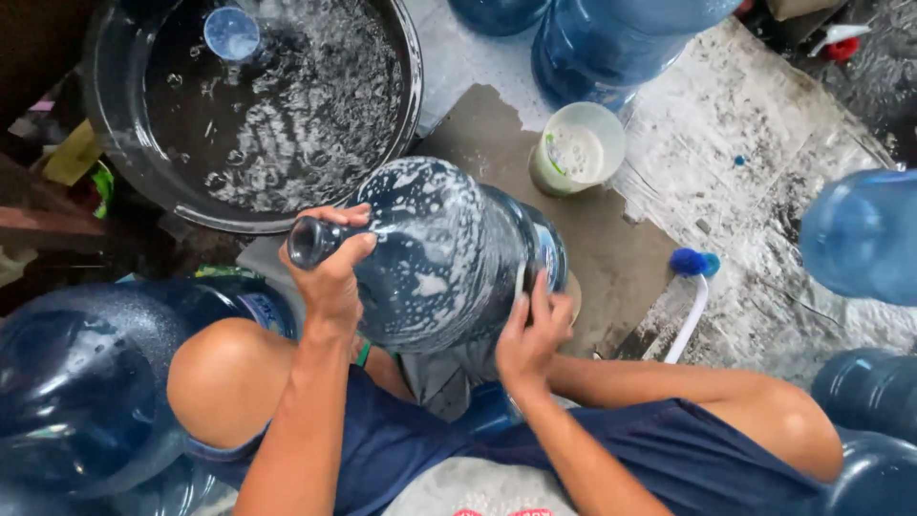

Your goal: The person scrubs the exterior of a large blue water dispenser bottle using a small brush and soapy water. They rotate the bottle to clean different sides and dip the brush into a nearby container of soapy water as needed.

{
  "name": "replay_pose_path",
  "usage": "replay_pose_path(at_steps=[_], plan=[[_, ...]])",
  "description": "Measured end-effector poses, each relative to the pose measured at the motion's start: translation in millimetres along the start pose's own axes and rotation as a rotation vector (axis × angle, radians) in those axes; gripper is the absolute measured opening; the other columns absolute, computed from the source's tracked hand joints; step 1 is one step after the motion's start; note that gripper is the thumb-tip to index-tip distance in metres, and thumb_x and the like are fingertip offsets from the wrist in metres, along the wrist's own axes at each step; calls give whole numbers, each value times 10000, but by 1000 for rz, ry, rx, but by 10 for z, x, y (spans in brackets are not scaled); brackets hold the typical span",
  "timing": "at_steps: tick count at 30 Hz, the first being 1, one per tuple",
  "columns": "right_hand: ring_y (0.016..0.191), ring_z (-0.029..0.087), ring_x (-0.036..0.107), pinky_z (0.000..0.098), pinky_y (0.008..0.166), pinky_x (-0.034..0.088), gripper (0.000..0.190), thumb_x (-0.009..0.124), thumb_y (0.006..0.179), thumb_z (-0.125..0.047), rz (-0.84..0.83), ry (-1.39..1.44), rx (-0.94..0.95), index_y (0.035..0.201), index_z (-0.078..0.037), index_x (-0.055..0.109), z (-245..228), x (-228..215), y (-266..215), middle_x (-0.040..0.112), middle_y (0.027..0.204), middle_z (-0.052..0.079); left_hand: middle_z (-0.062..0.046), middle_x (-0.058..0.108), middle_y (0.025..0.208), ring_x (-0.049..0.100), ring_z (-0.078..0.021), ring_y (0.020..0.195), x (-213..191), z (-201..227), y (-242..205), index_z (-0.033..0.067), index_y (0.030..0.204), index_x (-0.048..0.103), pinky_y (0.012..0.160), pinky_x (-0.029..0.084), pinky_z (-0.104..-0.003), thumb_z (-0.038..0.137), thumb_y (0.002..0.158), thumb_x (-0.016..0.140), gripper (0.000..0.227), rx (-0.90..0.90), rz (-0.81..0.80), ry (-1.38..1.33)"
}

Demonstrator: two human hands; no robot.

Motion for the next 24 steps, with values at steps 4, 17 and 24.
replay_pose_path(at_steps=[4,17,24], plan=[[965,350,477,448,766,271,372,495,930,-334,-377,-124,332,1242,-163,603,308,463,974,485,949,129,-158,598,667,670,-304,795,96,34,31,-9,751,515,846,504,-411,-103,582,727,287,79,-44,-47],[800,363,532,382,771,429,435,577,878,-90,-8,110,-46,1304,-12,546,-250,-127,-205,482,884,147,-174,572,602,664,-314,685,-49,-43,24,-30,731,512,755,531,-398,-118,530,724,305,102,-24,-39],[956,247,539,453,852,302,340,486,901,-438,-546,-136,325,1194,-335,623,243,423,1076,518,981,24,-168,596,631,671,-302,752,169,92,-124,-24,720,518,833,498,-370,-94,534,740,299,69,-165,-63]])
Point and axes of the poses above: each hand's wrist, its own y-axis towards the middle knuckle, its own x-axis out of the palm, z = x × y, the point moved 3 cm from there along y, towards the middle knuckle
